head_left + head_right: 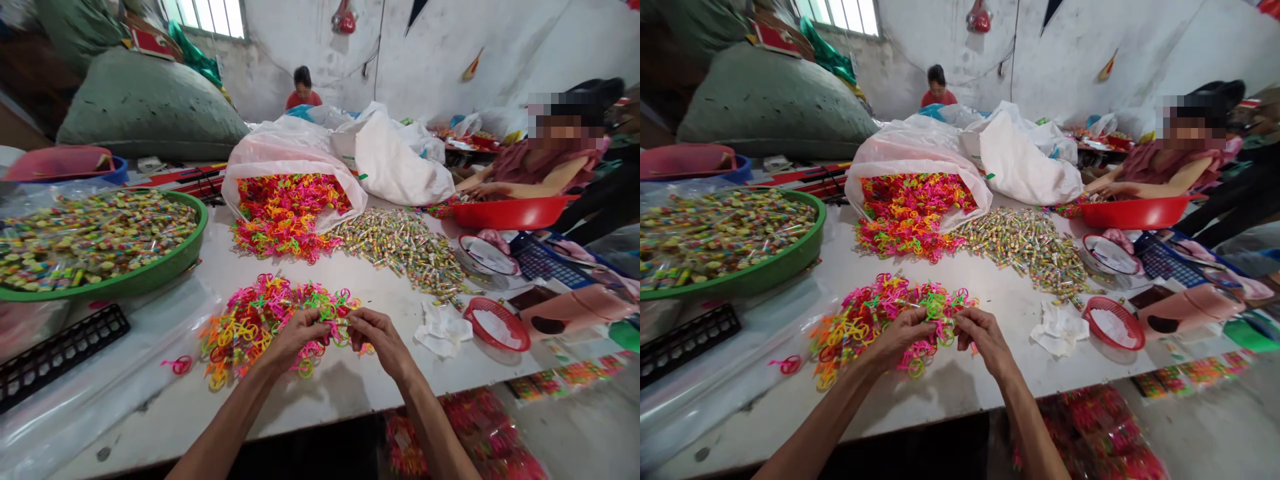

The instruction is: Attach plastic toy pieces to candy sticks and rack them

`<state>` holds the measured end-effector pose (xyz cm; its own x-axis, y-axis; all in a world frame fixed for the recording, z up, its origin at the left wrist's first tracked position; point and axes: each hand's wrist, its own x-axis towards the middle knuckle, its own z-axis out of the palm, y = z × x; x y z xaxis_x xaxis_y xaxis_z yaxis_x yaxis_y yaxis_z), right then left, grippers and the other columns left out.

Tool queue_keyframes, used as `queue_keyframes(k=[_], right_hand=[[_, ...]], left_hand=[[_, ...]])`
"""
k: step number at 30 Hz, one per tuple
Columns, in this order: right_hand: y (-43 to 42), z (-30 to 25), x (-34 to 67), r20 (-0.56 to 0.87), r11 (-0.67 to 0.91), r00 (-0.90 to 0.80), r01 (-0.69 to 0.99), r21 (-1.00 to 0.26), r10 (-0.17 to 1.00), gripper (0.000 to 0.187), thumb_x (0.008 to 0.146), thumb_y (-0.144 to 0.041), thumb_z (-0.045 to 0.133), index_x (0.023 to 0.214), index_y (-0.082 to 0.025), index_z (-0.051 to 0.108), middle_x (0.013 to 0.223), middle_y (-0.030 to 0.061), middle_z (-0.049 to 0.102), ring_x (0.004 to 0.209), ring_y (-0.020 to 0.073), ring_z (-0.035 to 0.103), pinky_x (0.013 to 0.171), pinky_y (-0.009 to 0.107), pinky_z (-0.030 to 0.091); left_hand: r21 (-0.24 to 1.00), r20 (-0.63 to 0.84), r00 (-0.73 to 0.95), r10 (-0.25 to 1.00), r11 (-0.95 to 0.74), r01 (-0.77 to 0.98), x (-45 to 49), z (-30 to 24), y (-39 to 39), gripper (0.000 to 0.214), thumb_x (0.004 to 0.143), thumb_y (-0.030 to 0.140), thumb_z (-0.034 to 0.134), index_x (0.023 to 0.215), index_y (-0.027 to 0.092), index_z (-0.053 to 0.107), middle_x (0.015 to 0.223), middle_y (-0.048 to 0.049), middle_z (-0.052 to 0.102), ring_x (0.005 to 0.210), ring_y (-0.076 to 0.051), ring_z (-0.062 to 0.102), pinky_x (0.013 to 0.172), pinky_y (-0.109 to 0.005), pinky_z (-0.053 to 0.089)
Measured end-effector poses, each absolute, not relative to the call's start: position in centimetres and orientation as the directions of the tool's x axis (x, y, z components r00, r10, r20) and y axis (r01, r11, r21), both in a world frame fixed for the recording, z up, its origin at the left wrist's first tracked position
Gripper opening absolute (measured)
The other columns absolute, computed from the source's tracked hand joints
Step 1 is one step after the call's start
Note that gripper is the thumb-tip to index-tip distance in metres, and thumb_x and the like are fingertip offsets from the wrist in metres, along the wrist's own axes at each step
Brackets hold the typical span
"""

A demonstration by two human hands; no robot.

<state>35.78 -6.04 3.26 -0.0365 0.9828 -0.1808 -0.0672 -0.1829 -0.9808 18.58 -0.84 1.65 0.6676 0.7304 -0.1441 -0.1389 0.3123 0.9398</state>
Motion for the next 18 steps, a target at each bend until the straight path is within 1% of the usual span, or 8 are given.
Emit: queue_keyframes(k=[3,6,9,13,15,18], right_hand=[[-6.4,2.9,36.4,-0.181,-0.189,-0.091,-0.095,-0.977,0.979,0.025,0.075,-0.038,0.059,0.08,-0.014,0.064,0.063,-0.0008,0.057,0.048,0.0081,0.049,0.048,0.021,0.039],[-6.7,3.0,37.1,-0.18,-0.193,-0.139,-0.089,-0.977,0.974,0.023,0.073,-0.035,0.062,0.085,-0.015,0.065,0.061,-0.0011,0.058,0.053,0.0095,0.052,0.055,0.023,0.041],[-7.2,3.2,37.5,-0.175,-0.182,-0.135,-0.041,-0.983,0.975,0.021,0.073,-0.031,0.063,0.087,-0.016,0.066,0.06,-0.0009,0.06,0.057,0.0108,0.054,0.06,0.024,0.041],[-7.7,2.9,37.6,-0.189,-0.192,-0.103,-0.024,-0.981,0.977,0.019,0.073,-0.03,0.064,0.087,-0.017,0.067,0.061,-0.0005,0.061,0.059,0.011,0.054,0.061,0.025,0.041],[-7.9,2.4,37.6,-0.207,-0.211,-0.078,-0.053,-0.976,0.975,0.019,0.072,-0.029,0.065,0.086,-0.017,0.068,0.06,-0.0004,0.062,0.058,0.011,0.054,0.062,0.025,0.042],[-7.9,1.6,37.5,-0.229,-0.236,-0.067,-0.119,-0.964,0.971,0.02,0.07,-0.029,0.067,0.085,-0.017,0.069,0.06,0.0006,0.063,0.058,0.0116,0.055,0.062,0.026,0.043]], left_hand=[[0.921,-0.143,0.731,0.668,0.361,-0.15,18.6,1.8,-1.0,0.025,0.068,0.032,0.064,0.087,0.015,0.067,0.073,-0.0034,0.061,0.06,-0.01,0.048,0.059,-0.022,0.036],[0.903,-0.155,0.763,0.628,0.403,-0.148,18.6,1.8,-1.1,0.027,0.064,0.033,0.069,0.084,0.015,0.067,0.074,-0.0034,0.061,0.061,-0.01,0.048,0.058,-0.021,0.036],[0.878,-0.169,0.774,0.61,0.45,-0.164,18.7,1.4,-1.2,0.028,0.064,0.034,0.069,0.084,0.014,0.067,0.075,-0.0049,0.061,0.062,-0.011,0.05,0.06,-0.023,0.038],[0.832,-0.189,0.833,0.521,0.535,-0.146,18.9,0.9,-1.5,0.031,0.066,0.032,0.067,0.093,0.015,0.065,0.078,-0.0067,0.061,0.065,-0.014,0.053,0.064,-0.027,0.042],[0.836,-0.188,0.844,0.502,0.533,-0.131,19.0,0.9,-1.5,0.031,0.068,0.032,0.065,0.095,0.016,0.064,0.078,-0.0061,0.06,0.065,-0.013,0.053,0.062,-0.026,0.042],[0.874,-0.169,0.837,0.521,0.472,-0.117,19.0,1.3,-1.4,0.029,0.069,0.033,0.064,0.092,0.015,0.065,0.077,-0.0054,0.06,0.065,-0.012,0.052,0.061,-0.023,0.04]])
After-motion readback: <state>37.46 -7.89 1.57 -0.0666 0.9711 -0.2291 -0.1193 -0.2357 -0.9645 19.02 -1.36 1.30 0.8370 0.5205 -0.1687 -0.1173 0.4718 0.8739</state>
